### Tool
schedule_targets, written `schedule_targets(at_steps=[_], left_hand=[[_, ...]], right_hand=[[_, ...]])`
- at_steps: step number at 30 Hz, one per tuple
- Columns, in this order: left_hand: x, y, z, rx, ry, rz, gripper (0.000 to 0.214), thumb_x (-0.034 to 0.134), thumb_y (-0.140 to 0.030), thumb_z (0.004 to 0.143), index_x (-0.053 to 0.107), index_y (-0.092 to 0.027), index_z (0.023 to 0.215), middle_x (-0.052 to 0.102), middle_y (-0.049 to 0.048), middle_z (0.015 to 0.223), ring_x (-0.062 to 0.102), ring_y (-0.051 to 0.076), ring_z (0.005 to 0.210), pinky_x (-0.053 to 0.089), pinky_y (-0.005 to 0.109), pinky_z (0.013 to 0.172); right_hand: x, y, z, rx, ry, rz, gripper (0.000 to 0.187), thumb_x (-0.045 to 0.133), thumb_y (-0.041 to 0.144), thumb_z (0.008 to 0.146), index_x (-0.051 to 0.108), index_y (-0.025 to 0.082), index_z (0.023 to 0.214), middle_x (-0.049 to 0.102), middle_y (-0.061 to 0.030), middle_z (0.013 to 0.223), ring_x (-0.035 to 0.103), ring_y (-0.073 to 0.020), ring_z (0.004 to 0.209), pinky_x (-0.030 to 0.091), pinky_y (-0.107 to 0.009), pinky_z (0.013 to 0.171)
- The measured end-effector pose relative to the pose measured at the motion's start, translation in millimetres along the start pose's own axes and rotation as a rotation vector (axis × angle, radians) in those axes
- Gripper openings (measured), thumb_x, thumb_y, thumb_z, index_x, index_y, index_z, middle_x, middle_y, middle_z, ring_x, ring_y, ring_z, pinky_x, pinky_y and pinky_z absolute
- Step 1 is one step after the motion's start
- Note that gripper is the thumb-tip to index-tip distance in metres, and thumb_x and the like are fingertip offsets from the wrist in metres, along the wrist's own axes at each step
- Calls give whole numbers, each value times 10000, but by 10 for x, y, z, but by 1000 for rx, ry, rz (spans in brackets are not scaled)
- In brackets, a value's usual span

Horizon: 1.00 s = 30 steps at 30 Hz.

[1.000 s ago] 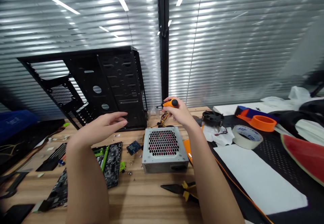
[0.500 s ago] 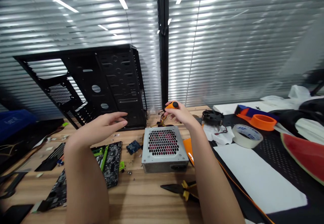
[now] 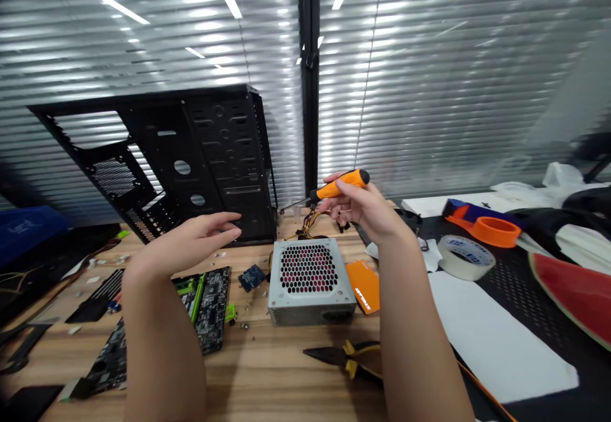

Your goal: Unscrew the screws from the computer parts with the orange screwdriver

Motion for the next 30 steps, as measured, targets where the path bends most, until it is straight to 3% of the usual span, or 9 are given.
schedule_targets(at_steps=[4, 10, 16, 20, 24, 30], left_hand=[[14, 19, 19, 17, 11, -61, 661, 517, -563, 834, 525, -194, 1383, 641, 107, 1303, 617, 285, 1167, 522, 342, 921], [38, 39, 59, 90, -63, -196, 763, 643, -532, 777, 440, -220, 1442, 460, 123, 1487, 584, 303, 1204, 551, 365, 895], [26, -68, 50, 233, -71, -349, 644, 674, -421, 793, 507, -225, 1383, 563, 110, 1380, 633, 259, 1109, 569, 366, 886], [39, -153, 27, 301, -86, -441, 664, 708, -381, 772, 509, -195, 1378, 605, 124, 1314, 647, 247, 1069, 578, 356, 869], [67, -203, 40, 344, -156, -492, 645, 688, -440, 792, 523, -191, 1364, 633, 131, 1263, 677, 228, 969, 588, 352, 815], [69, -265, 74, 403, -291, -448, 498, 631, -464, 839, 620, -171, 1242, 712, 95, 1058, 678, 199, 873, 564, 309, 760]], right_hand=[[43, 190, -148, -123, -17, -23, 398, 625, 560, 786, 605, 242, 1025, 693, -36, 720, 605, -178, 554, 440, -278, 480], [140, 386, -324, -219, -85, -17, 393, 575, 593, 780, 611, 265, 992, 649, -24, 658, 541, -178, 485, 397, -304, 460], [211, 480, -421, -276, -68, 93, 306, 593, 531, 804, 643, 278, 968, 647, -14, 640, 524, -165, 460, 375, -298, 453], [224, 492, -434, -281, -104, 52, 333, 560, 571, 807, 634, 289, 968, 634, -15, 643, 522, -164, 461, 367, -298, 455], [247, 489, -429, -263, -152, -63, 427, 491, 652, 800, 611, 298, 1007, 625, -29, 663, 524, -173, 478, 356, -304, 461], [281, 488, -423, -274, -132, -20, 382, 505, 618, 809, 625, 301, 987, 622, -22, 658, 515, -163, 464, 362, -305, 469]])
Point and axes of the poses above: each hand's wrist, its own z-axis towards the middle knuckle, its own x-axis out of the palm, y = z × x, the point moved 2 cm from there along z, towards the middle knuckle
